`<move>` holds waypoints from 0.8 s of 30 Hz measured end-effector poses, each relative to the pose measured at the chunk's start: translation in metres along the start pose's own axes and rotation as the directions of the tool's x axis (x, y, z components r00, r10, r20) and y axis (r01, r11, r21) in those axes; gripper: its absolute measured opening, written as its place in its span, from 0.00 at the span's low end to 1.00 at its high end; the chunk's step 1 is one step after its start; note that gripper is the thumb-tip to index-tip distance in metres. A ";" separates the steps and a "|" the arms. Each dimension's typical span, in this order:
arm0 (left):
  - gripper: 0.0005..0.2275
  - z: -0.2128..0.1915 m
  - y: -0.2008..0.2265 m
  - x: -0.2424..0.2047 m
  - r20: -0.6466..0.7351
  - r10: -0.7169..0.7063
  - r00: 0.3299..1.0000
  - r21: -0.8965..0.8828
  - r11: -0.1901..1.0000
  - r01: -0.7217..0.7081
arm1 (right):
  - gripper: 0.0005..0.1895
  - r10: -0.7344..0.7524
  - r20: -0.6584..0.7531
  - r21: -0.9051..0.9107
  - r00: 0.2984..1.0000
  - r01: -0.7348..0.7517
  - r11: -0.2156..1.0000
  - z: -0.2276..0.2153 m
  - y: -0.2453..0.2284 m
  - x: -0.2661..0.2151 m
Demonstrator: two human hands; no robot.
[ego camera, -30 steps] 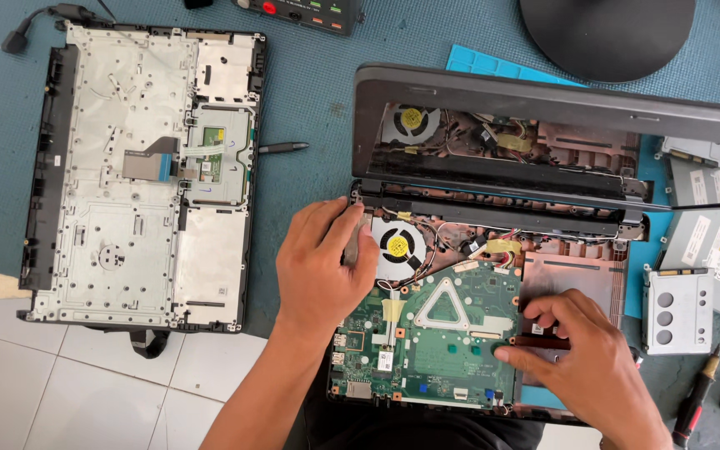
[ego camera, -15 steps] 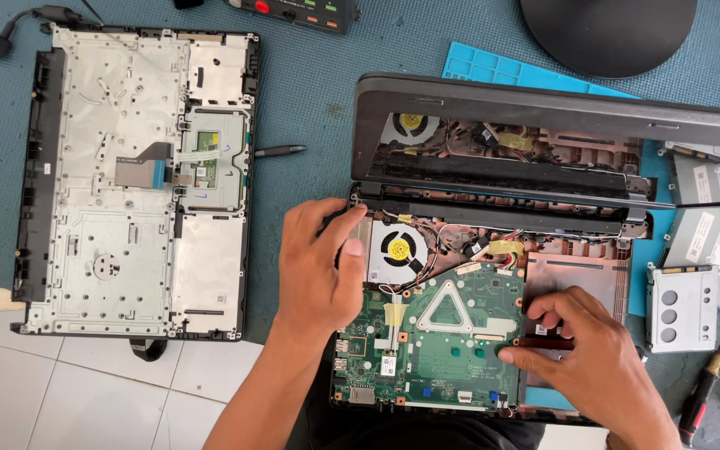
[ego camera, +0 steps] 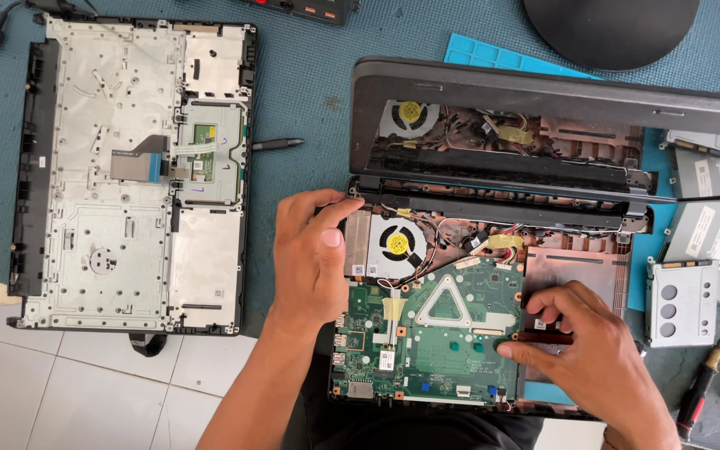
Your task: The person removes a CD/DVD drive and a hard drive from a disassembled laptop. They then use a screwdriver to remove screws from the motherboard and disconnect cables from the cooling fan.
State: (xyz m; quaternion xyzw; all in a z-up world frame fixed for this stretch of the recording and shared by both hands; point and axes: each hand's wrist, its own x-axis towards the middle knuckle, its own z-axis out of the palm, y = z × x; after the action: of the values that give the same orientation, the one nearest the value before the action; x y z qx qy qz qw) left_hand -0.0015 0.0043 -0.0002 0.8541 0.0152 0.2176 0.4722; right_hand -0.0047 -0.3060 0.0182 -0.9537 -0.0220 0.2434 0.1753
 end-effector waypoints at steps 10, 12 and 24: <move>0.28 0.002 -0.004 -0.003 0.001 0.001 1.000 0.020 1.000 -0.001 | 0.25 0.024 0.022 0.009 0.999 -0.024 1.000 -0.002 -0.004 -0.001; 0.29 0.003 -0.006 -0.003 -0.008 0.000 1.000 0.034 0.999 0.000 | 0.25 0.027 0.029 0.014 0.999 -0.027 1.000 -0.003 -0.004 -0.001; 0.32 0.004 -0.007 -0.003 -0.014 -0.008 1.000 0.055 0.998 0.009 | 0.25 0.006 -0.010 0.028 1.000 -0.005 1.000 -0.002 -0.005 -0.002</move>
State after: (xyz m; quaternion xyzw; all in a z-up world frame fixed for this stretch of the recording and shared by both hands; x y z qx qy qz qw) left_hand -0.0013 0.0040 -0.0085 0.8652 0.0280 0.2210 0.4493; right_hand -0.0059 -0.3019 0.0225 -0.9525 -0.0151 0.2393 0.1880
